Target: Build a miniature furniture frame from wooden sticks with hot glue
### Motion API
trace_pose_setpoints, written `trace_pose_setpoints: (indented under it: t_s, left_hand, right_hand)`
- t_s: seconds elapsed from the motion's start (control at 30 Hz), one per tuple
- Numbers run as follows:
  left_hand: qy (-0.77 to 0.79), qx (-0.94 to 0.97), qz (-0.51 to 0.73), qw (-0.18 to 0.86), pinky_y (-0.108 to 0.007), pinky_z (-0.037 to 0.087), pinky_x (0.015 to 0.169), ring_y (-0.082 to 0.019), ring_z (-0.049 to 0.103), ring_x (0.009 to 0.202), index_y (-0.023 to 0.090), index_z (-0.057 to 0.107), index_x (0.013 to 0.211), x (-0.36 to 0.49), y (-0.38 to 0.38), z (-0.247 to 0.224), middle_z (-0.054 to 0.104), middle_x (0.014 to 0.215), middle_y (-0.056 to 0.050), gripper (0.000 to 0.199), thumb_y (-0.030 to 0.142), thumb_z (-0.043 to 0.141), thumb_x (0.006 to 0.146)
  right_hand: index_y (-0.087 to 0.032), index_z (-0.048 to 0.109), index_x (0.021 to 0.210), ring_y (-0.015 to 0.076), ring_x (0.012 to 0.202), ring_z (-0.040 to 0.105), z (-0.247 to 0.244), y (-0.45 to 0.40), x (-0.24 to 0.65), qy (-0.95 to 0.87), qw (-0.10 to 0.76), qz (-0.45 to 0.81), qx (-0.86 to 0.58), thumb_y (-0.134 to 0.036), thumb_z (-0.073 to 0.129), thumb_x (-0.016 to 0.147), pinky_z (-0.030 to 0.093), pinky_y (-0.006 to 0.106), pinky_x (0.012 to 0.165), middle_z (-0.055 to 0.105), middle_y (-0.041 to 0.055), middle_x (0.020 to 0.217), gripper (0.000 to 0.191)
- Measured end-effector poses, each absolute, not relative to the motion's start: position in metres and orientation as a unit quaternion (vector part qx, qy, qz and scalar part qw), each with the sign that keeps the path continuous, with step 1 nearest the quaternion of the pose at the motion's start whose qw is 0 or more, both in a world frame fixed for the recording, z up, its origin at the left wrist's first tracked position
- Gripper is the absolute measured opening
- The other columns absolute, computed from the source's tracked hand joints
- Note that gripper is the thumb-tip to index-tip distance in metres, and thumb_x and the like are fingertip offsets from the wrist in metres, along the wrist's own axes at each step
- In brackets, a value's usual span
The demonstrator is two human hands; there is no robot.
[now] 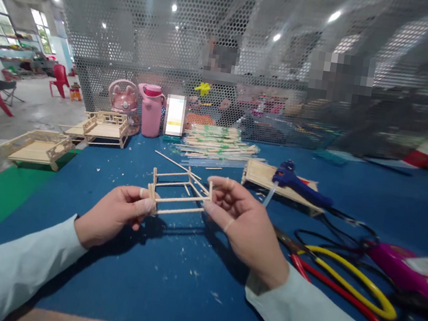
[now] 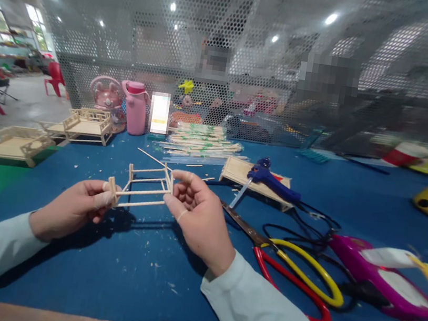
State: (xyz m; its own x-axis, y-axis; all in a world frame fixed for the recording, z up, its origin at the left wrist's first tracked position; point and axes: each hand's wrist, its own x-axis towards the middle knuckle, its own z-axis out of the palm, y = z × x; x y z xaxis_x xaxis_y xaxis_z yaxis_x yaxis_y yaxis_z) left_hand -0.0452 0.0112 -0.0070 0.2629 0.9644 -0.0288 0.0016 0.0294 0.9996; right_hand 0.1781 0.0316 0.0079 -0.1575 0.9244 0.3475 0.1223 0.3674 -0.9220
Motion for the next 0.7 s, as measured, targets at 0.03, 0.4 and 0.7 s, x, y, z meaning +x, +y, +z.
trace_pose_setpoints:
  t_s: [0.03,0.4,0.7]
  left_hand:
    - [0.438,0.552,0.424,0.569,-0.018,0.033,0.044,-0.006,0.035,0.049,0.014,0.061,0.068,-0.0452,0.0111,-0.0070,0.043,0.056,0.004,0.034,0.047,0.067,0.071]
    - [0.431,0.496,0.498,0.567,-0.017,0.038,0.046,-0.006,0.040,0.052,0.015,0.060,0.070,-0.0414,0.0092,-0.0033,0.045,0.059,0.004,0.039,0.053,0.063,0.073]
    - [0.443,0.557,0.492,0.501,-0.020,0.042,0.053,-0.007,0.044,0.057,0.015,0.063,0.083,-0.0411,0.0111,-0.0023,0.049,0.064,0.005,0.022,0.031,0.072,0.069]
  right_hand:
    - [-0.021,0.054,0.104,0.0115,0.062,0.053,0.0074,0.0313,0.1777,-0.652,0.513,0.389,-0.400,-0.026,0.065,0.068,0.047,0.028,0.060,0.054,-0.0031,0.071,0.038]
    - [-0.024,0.044,0.111,0.0110,0.061,0.052,0.0061,0.0301,0.1768,-0.661,0.510,0.401,-0.379,-0.023,0.064,0.069,0.045,0.026,0.058,0.052,-0.0050,0.071,0.047]
    - [-0.023,0.044,0.111,0.0111,0.062,0.053,0.0052,0.0311,0.1779,-0.663,0.499,0.388,-0.401,-0.023,0.065,0.068,0.045,0.027,0.061,0.054,-0.0041,0.073,0.048]
